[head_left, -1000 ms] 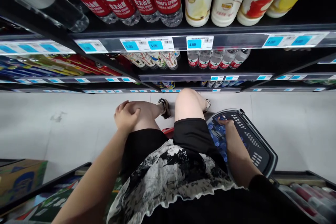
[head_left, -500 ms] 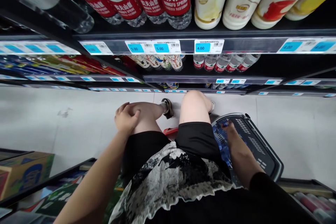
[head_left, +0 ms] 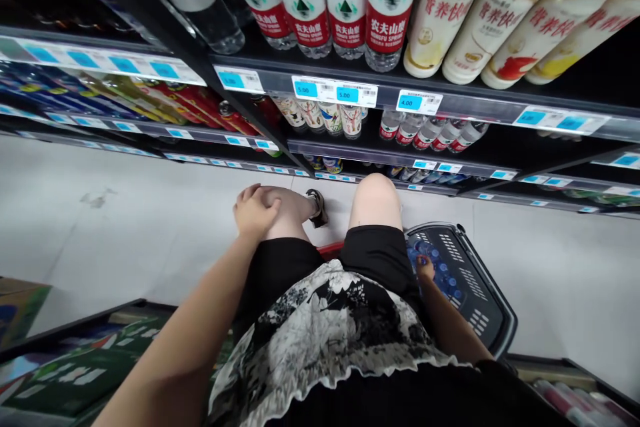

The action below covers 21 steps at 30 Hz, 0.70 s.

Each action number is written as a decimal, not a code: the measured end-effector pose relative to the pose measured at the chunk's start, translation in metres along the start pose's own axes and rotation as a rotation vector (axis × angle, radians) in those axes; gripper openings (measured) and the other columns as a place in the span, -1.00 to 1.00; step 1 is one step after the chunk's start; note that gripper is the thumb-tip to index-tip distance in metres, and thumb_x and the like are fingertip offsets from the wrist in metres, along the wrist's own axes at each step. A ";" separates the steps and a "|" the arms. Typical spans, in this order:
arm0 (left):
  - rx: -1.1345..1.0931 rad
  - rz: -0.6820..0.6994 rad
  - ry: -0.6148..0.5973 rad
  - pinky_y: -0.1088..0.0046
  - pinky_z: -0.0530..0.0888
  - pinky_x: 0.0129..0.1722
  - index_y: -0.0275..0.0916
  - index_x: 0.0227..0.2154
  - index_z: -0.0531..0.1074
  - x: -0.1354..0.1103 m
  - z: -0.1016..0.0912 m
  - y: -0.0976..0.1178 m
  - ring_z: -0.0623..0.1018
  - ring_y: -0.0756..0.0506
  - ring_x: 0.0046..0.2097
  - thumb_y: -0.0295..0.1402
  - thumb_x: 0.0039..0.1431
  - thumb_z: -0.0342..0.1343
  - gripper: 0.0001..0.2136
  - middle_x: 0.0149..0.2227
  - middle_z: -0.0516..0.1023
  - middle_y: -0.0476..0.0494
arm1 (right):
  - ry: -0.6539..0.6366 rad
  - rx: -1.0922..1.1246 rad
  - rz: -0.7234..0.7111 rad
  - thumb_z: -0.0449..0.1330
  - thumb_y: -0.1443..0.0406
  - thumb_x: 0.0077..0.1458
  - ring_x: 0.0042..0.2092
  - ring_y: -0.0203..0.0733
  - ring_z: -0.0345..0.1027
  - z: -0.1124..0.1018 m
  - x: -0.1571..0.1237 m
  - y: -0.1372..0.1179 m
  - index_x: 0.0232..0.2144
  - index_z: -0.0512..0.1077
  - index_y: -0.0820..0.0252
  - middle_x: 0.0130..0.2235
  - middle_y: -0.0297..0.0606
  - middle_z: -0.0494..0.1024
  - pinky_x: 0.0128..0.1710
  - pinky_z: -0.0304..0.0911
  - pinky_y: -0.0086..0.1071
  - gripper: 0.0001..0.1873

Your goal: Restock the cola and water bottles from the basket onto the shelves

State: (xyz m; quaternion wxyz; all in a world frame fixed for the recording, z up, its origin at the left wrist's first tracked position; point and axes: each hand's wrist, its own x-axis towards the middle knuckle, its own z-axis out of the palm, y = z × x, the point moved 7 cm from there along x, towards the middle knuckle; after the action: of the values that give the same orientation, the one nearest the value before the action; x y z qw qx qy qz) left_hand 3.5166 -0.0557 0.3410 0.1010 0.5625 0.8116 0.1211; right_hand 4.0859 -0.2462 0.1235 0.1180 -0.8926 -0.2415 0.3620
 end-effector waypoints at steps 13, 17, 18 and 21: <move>-0.025 0.055 -0.118 -0.05 0.23 0.30 -0.21 0.17 0.48 -0.008 0.036 0.021 0.22 -0.40 0.35 -0.19 0.20 0.03 -0.50 0.32 0.36 -0.26 | 0.525 0.138 -0.266 0.22 0.10 0.00 -0.32 -0.03 0.41 -0.139 -0.066 -0.053 -0.15 0.66 0.32 -0.45 -0.17 0.54 -0.25 0.25 -0.31 -0.52; -0.063 0.099 -0.122 -0.05 0.19 0.32 -0.20 0.19 0.46 -0.013 0.039 0.024 0.19 -0.40 0.37 -0.18 0.21 0.02 -0.49 0.35 0.31 -0.27 | 0.560 0.293 -0.406 0.24 0.09 -0.08 -0.43 -0.19 0.31 -0.196 -0.099 -0.083 -0.15 0.66 0.34 -0.47 -0.24 0.51 -0.39 0.21 -0.39 -0.47; -0.079 0.107 -0.123 -0.04 0.18 0.33 -0.21 0.19 0.46 -0.014 0.039 0.024 0.18 -0.40 0.37 -0.19 0.21 0.02 -0.49 0.34 0.31 -0.27 | 0.559 0.372 -0.458 0.27 0.10 -0.12 -0.47 -0.22 0.26 -0.209 -0.110 -0.091 -0.17 0.66 0.37 -0.51 -0.27 0.48 -0.45 0.17 -0.40 -0.47; -0.146 0.108 -0.119 -0.03 0.19 0.33 -0.21 0.16 0.49 -0.014 0.036 0.020 0.19 -0.39 0.37 -0.20 0.22 0.03 -0.52 0.34 0.33 -0.27 | 0.564 0.563 -0.635 0.35 0.14 -0.19 -0.55 -0.30 0.11 -0.241 -0.155 -0.117 -0.26 0.66 0.36 -0.61 -0.37 0.36 -0.56 0.03 -0.44 -0.55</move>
State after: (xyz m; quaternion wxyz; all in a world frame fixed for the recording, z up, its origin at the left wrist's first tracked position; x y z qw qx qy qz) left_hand 3.5500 -0.0588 0.3129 0.1831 0.6027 0.7617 0.1516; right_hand 4.1190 -0.2352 0.4312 0.5188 -0.7718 -0.3525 0.1044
